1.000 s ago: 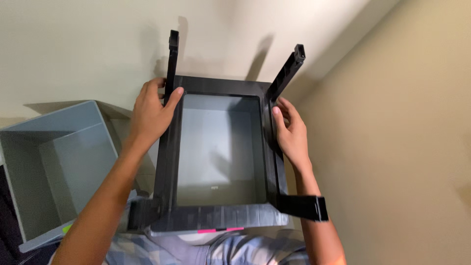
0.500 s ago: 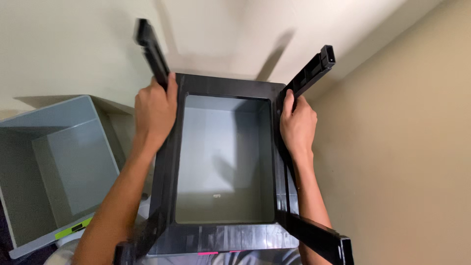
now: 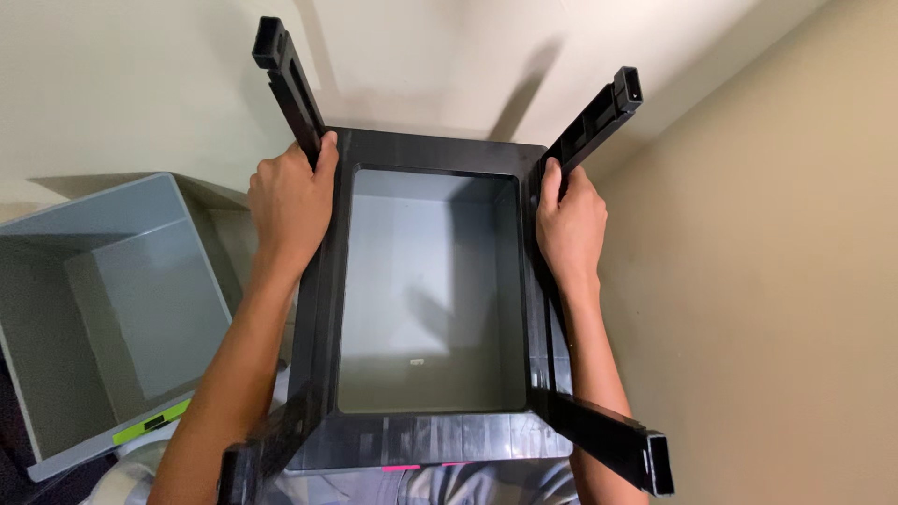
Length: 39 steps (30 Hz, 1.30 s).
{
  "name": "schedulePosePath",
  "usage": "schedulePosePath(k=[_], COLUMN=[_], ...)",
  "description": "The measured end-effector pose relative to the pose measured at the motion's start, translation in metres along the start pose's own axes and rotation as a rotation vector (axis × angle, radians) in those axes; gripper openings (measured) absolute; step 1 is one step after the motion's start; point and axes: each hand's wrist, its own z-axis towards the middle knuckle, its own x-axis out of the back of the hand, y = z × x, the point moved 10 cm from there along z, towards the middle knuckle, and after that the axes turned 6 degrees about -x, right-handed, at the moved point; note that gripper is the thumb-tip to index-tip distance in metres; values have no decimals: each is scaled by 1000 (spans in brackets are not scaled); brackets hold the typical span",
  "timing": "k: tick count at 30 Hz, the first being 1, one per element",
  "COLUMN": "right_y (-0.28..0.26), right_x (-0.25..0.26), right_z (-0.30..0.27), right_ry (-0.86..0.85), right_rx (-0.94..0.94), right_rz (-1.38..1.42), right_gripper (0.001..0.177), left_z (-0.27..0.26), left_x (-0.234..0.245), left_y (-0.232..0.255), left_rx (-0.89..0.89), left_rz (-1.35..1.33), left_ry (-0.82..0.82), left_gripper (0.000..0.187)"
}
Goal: The person assembles a stackable plastic storage unit by attaching black corner brackets to a grey drawer and stacking it onto other drawers. They repeatedly adjust and reattach the brackets to ensure alignment.
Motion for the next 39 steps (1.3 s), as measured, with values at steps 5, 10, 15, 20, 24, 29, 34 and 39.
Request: schedulePosePath(k=[5,10,15,20,24,29,34,39], right_y=[-1,6,6,7,9,6,6,4], right_x=[2,0,0,-1,-2,-1,-1,-1], right_z=[-3,-2,-1,-2,-1,-3,-4,-4], right_ry=[10,-15,-21,-34,-39,-42,-44,-48], right_rx=[38,3,0,-9,-55,-21,-28,-32], right_rz=[19,53,88,130,96,103,73,88], right_gripper=[48,51,49,49,52,47,49,46], left_z=[-2,-5,-12,-12,-10,-12,-14,-6], left_x=[2,8,29,51,52,50,44,42], left_y=[2,8,19,16,25,24,20,13], left_rx=[-21,-89,-169,-116,-185,-306,-359,-331], left_rz=[0,2,-53,-354,-364,-369,-380,-426], left_ry=[8,77,170,186,173,216,206,163], left_gripper=[47,40,54,43,35,27,25,26])
